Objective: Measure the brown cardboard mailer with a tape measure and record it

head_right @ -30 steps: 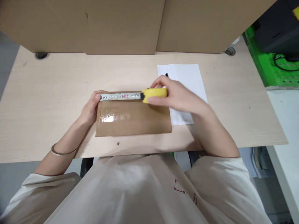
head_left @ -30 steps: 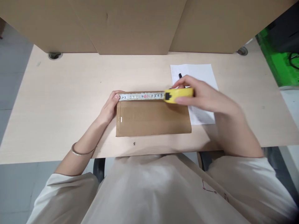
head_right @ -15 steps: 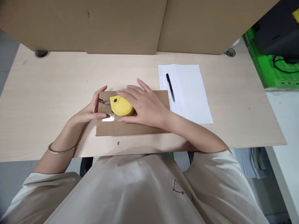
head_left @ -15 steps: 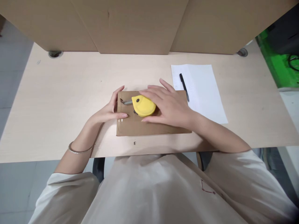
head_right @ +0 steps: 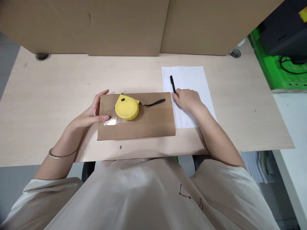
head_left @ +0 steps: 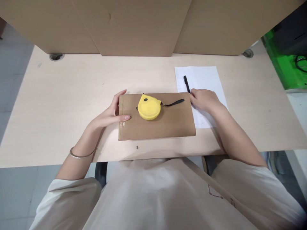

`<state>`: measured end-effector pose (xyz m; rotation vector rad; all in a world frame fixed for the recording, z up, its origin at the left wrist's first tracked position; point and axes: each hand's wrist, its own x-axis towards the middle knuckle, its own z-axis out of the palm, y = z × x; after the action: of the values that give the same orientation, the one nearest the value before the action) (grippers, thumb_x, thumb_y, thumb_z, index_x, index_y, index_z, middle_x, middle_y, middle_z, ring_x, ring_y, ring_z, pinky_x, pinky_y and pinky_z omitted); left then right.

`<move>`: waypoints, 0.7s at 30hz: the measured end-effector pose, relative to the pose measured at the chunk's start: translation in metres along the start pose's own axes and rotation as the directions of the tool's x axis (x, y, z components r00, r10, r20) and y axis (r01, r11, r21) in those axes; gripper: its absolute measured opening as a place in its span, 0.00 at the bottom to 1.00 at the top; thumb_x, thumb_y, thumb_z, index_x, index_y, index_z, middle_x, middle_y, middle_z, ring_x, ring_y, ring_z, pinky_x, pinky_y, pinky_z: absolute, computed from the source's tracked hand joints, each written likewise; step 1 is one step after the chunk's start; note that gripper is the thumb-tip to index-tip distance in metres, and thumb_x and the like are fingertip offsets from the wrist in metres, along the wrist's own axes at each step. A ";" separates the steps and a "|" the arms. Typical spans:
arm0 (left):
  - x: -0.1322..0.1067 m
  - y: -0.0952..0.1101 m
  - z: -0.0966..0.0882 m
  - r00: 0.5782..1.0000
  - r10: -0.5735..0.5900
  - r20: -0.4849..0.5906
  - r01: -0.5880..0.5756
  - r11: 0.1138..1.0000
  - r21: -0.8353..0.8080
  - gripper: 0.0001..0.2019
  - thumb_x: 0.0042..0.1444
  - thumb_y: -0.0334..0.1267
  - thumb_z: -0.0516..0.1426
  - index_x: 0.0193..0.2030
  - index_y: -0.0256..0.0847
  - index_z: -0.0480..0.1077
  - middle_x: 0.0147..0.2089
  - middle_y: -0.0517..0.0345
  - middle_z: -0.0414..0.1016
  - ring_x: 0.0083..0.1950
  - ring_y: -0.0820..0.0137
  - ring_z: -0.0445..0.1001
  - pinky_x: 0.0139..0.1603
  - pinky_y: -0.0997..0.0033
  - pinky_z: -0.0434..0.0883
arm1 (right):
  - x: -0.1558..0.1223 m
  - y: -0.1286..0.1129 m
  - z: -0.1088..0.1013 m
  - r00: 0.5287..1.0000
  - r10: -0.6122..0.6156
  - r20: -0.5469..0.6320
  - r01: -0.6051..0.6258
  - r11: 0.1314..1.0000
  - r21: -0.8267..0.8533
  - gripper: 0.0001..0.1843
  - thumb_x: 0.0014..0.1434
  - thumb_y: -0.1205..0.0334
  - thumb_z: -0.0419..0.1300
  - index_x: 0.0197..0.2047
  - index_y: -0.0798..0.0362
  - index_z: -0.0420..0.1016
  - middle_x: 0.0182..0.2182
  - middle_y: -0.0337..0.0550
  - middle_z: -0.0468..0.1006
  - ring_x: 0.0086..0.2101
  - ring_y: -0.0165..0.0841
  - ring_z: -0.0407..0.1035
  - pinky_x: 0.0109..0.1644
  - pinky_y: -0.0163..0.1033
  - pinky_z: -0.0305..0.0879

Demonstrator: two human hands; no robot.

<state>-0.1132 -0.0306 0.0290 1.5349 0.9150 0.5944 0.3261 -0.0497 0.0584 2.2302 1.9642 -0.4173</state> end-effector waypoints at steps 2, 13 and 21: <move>-0.003 0.000 -0.001 1.000 -0.002 -0.011 0.003 1.000 0.025 0.57 0.50 0.51 0.79 0.83 0.59 0.56 0.77 0.43 0.69 0.75 0.42 0.75 0.70 0.47 0.81 | -0.001 0.004 0.005 1.000 -0.020 -0.014 0.020 0.999 0.032 0.18 0.74 0.52 0.53 0.32 0.48 0.66 0.34 0.56 0.81 0.39 0.52 0.77 0.43 0.50 0.66; -0.046 -0.002 0.027 0.958 0.006 -0.285 0.031 0.992 0.124 0.58 0.52 0.62 0.76 0.81 0.54 0.48 0.73 0.40 0.67 0.76 0.41 0.71 0.72 0.38 0.77 | -0.055 -0.007 -0.004 0.977 0.214 0.002 -0.085 0.378 0.922 0.26 0.72 0.37 0.61 0.30 0.45 0.66 0.22 0.34 0.50 0.24 0.34 0.48 0.48 0.56 0.84; -0.068 0.042 0.023 0.961 -0.080 -0.265 0.211 0.834 0.510 0.48 0.42 0.71 0.76 0.63 0.48 0.69 0.63 0.43 0.78 0.60 0.40 0.81 0.55 0.44 0.80 | -0.064 -0.058 -0.039 0.994 0.098 -0.055 0.013 0.385 0.923 0.24 0.79 0.45 0.59 0.31 0.47 0.66 0.26 0.38 0.59 0.26 0.32 0.54 0.62 0.54 0.80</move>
<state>-0.1243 -0.0995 0.0749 1.8908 1.4600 0.4285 0.2662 -0.0918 0.1191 2.8804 1.9111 -1.8596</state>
